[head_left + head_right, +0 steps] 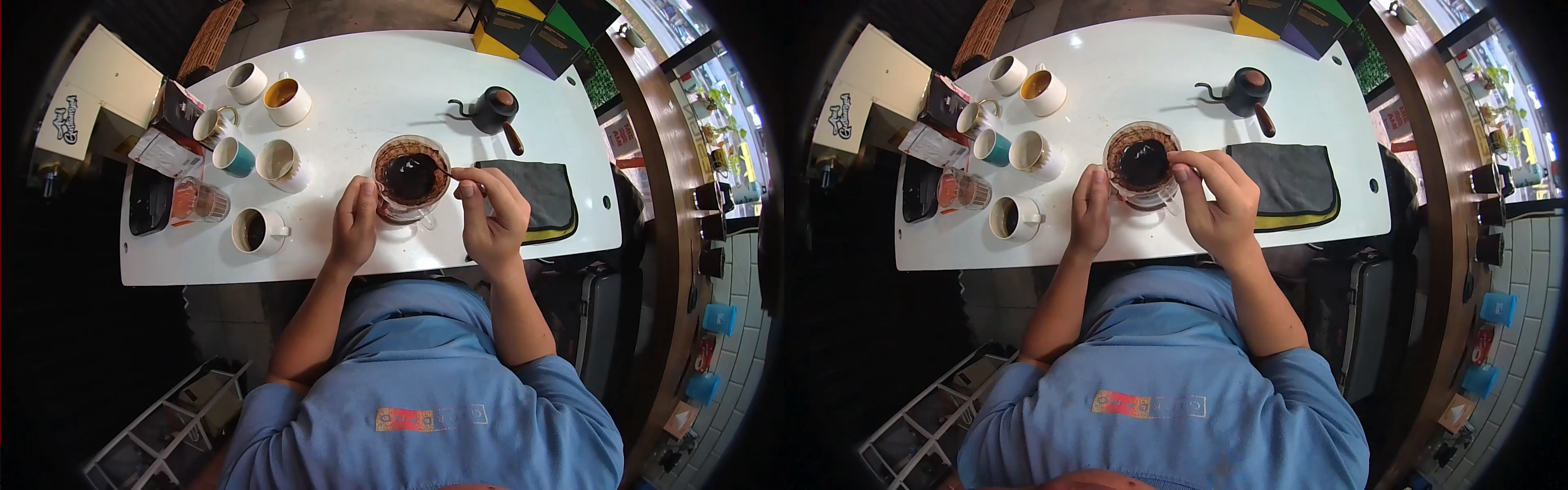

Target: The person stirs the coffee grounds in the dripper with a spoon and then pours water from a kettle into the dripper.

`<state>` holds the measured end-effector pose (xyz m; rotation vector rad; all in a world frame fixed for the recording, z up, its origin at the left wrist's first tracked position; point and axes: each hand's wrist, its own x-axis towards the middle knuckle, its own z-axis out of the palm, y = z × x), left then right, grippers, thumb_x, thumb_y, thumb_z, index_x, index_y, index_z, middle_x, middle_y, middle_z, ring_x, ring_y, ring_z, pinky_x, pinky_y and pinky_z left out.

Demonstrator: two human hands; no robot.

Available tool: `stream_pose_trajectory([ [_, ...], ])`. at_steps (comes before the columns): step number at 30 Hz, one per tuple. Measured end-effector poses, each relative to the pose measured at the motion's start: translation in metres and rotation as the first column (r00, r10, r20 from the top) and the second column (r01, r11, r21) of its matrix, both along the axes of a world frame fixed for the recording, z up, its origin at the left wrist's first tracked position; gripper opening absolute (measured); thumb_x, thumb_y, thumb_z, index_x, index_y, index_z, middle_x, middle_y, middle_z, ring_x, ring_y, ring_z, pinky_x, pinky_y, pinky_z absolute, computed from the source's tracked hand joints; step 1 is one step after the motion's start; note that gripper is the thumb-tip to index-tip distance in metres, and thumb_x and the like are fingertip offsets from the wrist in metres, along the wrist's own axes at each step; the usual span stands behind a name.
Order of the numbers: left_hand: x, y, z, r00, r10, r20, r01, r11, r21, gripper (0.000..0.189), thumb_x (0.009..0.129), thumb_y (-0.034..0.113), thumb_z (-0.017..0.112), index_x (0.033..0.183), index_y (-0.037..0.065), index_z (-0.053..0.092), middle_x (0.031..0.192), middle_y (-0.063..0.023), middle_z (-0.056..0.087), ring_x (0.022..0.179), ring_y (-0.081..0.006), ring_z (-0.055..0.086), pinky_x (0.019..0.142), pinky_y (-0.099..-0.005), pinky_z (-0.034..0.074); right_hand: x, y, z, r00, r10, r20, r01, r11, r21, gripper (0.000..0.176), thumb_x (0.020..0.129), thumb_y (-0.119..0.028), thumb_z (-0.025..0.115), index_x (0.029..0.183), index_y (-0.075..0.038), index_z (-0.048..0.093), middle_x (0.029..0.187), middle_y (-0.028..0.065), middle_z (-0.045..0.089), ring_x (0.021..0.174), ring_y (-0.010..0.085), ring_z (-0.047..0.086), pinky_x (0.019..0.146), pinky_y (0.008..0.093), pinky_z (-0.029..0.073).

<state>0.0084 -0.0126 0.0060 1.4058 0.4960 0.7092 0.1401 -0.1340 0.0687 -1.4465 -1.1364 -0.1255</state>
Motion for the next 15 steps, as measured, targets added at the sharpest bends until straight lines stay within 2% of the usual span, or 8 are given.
stream_pose_trajectory([
  [5,-0.001,0.001,-0.007,1.0,-0.003,0.03,0.002,1.0,0.019,0.027,0.098,0.023,0.034,0.083,0.005,0.046,0.07,0.0024,0.044,0.065,-0.0047,0.042,0.062,-0.02,0.038,-0.006,0.0,-0.011,0.999,-0.035,-0.041,0.031,0.996,-0.083,0.009,0.08,0.003,0.06,0.089,0.004,0.062,0.072,0.0105,0.062,0.061,0.0146,0.058,0.056,0.0227,0.045],
  [7,-0.002,-0.001,0.001,1.0,0.005,0.009,-0.005,1.0,0.027,0.026,0.098,0.022,0.035,0.083,0.005,0.046,0.071,0.0022,0.045,0.066,-0.0048,0.042,0.063,-0.0198,0.038,-0.01,0.001,-0.016,0.983,-0.025,-0.18,0.013,0.998,-0.069,0.008,0.081,0.003,0.059,0.088,0.004,0.062,0.072,0.0102,0.061,0.061,0.0144,0.058,0.056,0.0233,0.045],
  [8,-0.002,-0.001,0.004,1.0,0.001,0.007,-0.001,1.0,0.02,0.026,0.098,0.022,0.035,0.083,0.005,0.046,0.071,0.0022,0.045,0.066,-0.0048,0.042,0.063,-0.0198,0.038,-0.01,0.001,-0.016,0.983,-0.031,-0.182,0.017,0.997,-0.076,0.008,0.081,0.003,0.059,0.088,0.004,0.062,0.072,0.0102,0.061,0.061,0.0144,0.058,0.056,0.0233,0.045],
  [10,-0.001,-0.003,0.01,1.0,-0.004,-0.006,0.004,0.999,0.038,0.026,0.099,0.022,0.032,0.079,0.008,0.041,0.07,0.0053,0.032,0.063,-0.0038,0.028,0.058,-0.0189,0.027,-0.011,0.0,-0.015,0.991,-0.031,-0.129,0.027,0.999,-0.032,0.008,0.082,0.003,0.057,0.088,0.005,0.061,0.073,0.011,0.061,0.059,0.0146,0.056,0.054,0.0232,0.044],
  [15,-0.001,-0.003,0.009,1.0,0.0,-0.002,0.0,0.999,0.038,0.025,0.098,0.022,0.033,0.08,0.007,0.042,0.069,0.0059,0.032,0.063,-0.0031,0.027,0.057,-0.0189,0.025,-0.014,-0.008,-0.011,0.993,-0.015,-0.113,0.018,1.0,0.025,0.008,0.083,0.002,0.054,0.089,0.005,0.059,0.073,0.0123,0.059,0.057,0.0147,0.054,0.052,0.0227,0.042],
])
